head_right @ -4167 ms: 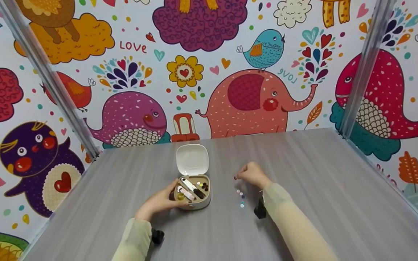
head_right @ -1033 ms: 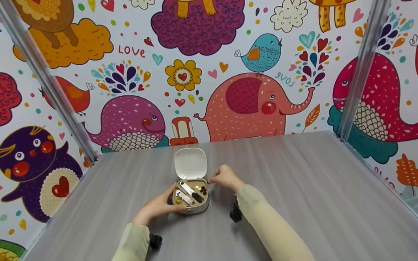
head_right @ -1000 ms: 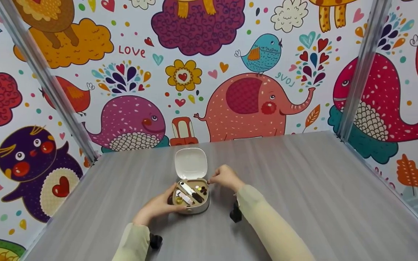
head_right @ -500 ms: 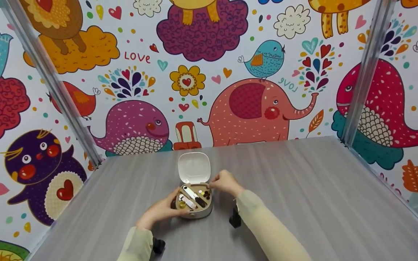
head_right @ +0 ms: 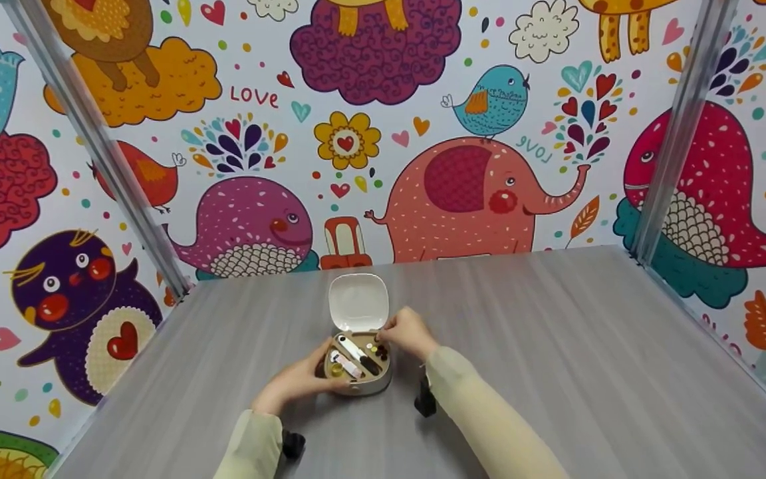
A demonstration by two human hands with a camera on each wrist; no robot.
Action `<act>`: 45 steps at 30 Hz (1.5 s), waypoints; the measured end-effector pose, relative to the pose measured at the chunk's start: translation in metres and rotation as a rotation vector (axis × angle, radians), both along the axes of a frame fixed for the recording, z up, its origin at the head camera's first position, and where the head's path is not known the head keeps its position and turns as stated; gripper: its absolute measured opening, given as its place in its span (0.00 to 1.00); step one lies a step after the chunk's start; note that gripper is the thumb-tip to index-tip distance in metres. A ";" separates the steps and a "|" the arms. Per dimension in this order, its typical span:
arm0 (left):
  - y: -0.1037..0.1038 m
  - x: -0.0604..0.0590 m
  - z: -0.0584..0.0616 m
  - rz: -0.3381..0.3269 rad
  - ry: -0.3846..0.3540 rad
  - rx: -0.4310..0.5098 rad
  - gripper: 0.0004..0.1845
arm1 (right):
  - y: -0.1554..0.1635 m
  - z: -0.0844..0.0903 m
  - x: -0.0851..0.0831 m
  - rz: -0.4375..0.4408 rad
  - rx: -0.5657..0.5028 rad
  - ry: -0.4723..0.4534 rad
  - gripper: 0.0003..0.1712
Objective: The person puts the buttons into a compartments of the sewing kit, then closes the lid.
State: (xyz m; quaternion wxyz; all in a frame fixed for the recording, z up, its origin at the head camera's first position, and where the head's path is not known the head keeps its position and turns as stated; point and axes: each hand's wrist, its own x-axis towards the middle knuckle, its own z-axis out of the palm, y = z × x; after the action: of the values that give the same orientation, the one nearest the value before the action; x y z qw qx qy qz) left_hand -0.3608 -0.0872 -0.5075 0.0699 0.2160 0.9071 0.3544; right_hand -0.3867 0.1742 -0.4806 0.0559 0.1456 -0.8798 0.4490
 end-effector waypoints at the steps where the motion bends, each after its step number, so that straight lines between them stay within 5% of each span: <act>1: 0.000 -0.003 -0.004 0.004 -0.006 0.006 0.66 | 0.000 0.000 0.000 0.007 -0.008 -0.005 0.07; 3: -0.001 -0.009 -0.013 0.011 0.015 -0.027 0.68 | -0.002 -0.001 0.000 0.011 -0.019 -0.017 0.07; 7: -0.001 -0.007 -0.011 0.016 0.002 -0.037 0.68 | -0.003 -0.004 0.000 -0.014 -0.017 -0.034 0.07; 14: 0.003 0.014 0.020 0.015 -0.055 0.020 0.63 | -0.007 -0.006 -0.001 -0.044 0.027 -0.008 0.06; 17: 0.004 0.017 0.024 0.023 -0.049 0.004 0.61 | -0.008 -0.005 0.000 -0.051 0.040 -0.005 0.06; 45: 0.003 0.016 0.020 0.023 -0.052 -0.001 0.62 | -0.016 -0.006 0.005 -0.138 0.091 0.043 0.03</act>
State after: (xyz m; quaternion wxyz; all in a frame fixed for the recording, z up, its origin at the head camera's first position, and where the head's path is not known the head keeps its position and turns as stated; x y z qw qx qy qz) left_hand -0.3452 -0.0838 -0.4874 0.0896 0.1964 0.9075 0.3603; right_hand -0.3821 0.1580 -0.4862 0.0987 0.0968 -0.9059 0.4004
